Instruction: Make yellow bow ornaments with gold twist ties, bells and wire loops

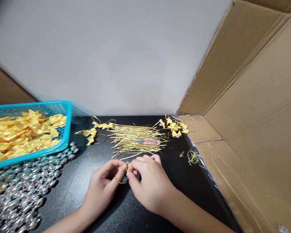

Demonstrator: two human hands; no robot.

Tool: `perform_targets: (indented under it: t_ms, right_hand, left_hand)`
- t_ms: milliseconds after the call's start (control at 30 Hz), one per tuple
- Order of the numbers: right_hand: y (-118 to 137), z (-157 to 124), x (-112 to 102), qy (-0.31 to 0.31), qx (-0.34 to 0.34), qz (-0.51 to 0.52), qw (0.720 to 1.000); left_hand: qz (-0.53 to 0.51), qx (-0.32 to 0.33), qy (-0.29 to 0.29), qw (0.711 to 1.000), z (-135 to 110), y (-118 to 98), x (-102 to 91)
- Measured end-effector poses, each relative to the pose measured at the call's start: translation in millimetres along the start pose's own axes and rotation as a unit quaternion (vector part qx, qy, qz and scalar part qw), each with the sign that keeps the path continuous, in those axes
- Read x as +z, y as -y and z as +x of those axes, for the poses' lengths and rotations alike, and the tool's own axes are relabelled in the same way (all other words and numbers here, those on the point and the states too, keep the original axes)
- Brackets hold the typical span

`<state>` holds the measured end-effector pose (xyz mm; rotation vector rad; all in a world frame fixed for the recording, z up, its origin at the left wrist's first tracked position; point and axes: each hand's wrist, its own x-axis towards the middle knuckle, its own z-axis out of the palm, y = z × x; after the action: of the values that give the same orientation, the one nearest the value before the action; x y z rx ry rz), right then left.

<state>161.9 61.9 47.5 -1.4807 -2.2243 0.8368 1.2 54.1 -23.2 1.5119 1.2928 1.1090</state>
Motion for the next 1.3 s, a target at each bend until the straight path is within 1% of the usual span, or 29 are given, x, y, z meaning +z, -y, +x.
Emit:
perform_targets:
  t_ms: [267,433,533,567,633,700,733,767,800,833,867,900,933,967,1000,1033,1167,1300]
  right_hand:
    - [1.0,-3.0,1.6,-0.034,-0.02,-0.009,0.999]
    - [1.7,-3.6,1.2,-0.026,-0.024,-0.002,0.999]
    - [0.8,-1.4,-4.7,-0.021,-0.034,0.023,0.999]
    - [-0.3,-0.1,-7.7,-0.026,-0.039,0.038,0.998]
    - [-3.9,3.4,-14.2,-0.056,-0.045,0.076,0.995]
    - [-8.7,7.6,-19.2,-0.095,-0.025,0.106,0.989]
    - [-11.2,9.7,-20.2,-0.103,-0.004,0.119,0.988]
    - [-13.6,11.8,-19.9,-0.094,0.023,0.133,0.986]
    - [-15.9,13.8,-18.2,-0.067,0.053,0.154,0.984]
    - [-17.9,15.5,-15.0,-0.028,0.084,0.19,0.978]
    - [-19.6,17.1,-10.5,0.018,0.115,0.248,0.962]
    - [-21.1,18.4,-4.9,0.059,0.146,0.318,0.935]
    - [-22.3,19.4,1.4,0.089,0.177,0.397,0.896]
    - [-23.3,20.1,7.9,0.104,0.204,0.47,0.853]
    - [-24.1,20.4,14.4,0.115,0.22,0.512,0.822]
    - [-24.7,20.4,20.4,0.126,0.232,0.541,0.799]
    - [-25.9,18.2,36.2,0.162,0.26,0.607,0.733]
    - [-27.3,16.2,40.7,0.196,0.292,0.648,0.675]
  left_hand:
    - [-0.073,-0.012,-0.021,0.997,3.3,-3.4,-0.5]
    - [-0.099,-0.024,-0.039,0.994,3.7,-1.8,-0.4]
    - [-0.104,-0.021,-0.039,0.994,3.8,-2.1,-0.4]
    - [-0.103,-0.022,-0.041,0.994,4.0,-2.3,-0.4]
    - [-0.097,-0.024,-0.047,0.994,4.6,-2.9,-0.3]
    - [-0.091,-0.028,-0.052,0.994,5.3,-3.6,-0.1]
    - [-0.089,-0.03,-0.052,0.994,5.5,-3.9,0.0]
    - [-0.088,-0.031,-0.053,0.994,5.7,-4.2,0.0]
    - [-0.088,-0.032,-0.055,0.994,5.9,-4.4,0.0]
    - [-0.089,-0.032,-0.056,0.994,6.0,-4.5,-0.1]
    - [-0.091,-0.03,-0.056,0.994,6.0,-4.4,-0.2]
    - [-0.094,-0.028,-0.057,0.994,6.0,-4.2,-0.4]
    - [-0.097,-0.026,-0.056,0.993,6.0,-3.8,-0.6]
    - [-0.099,-0.023,-0.055,0.993,5.9,-3.4,-0.8]
    - [-0.099,-0.02,-0.052,0.994,5.7,-3.0,-1.0]
    - [-0.098,-0.017,-0.05,0.994,5.6,-2.8,-1.2]
    - [-0.087,-0.007,-0.044,0.995,5.3,-3.3,-1.6]
    - [-0.069,0.008,-0.041,0.997,4.8,-3.5,-1.5]
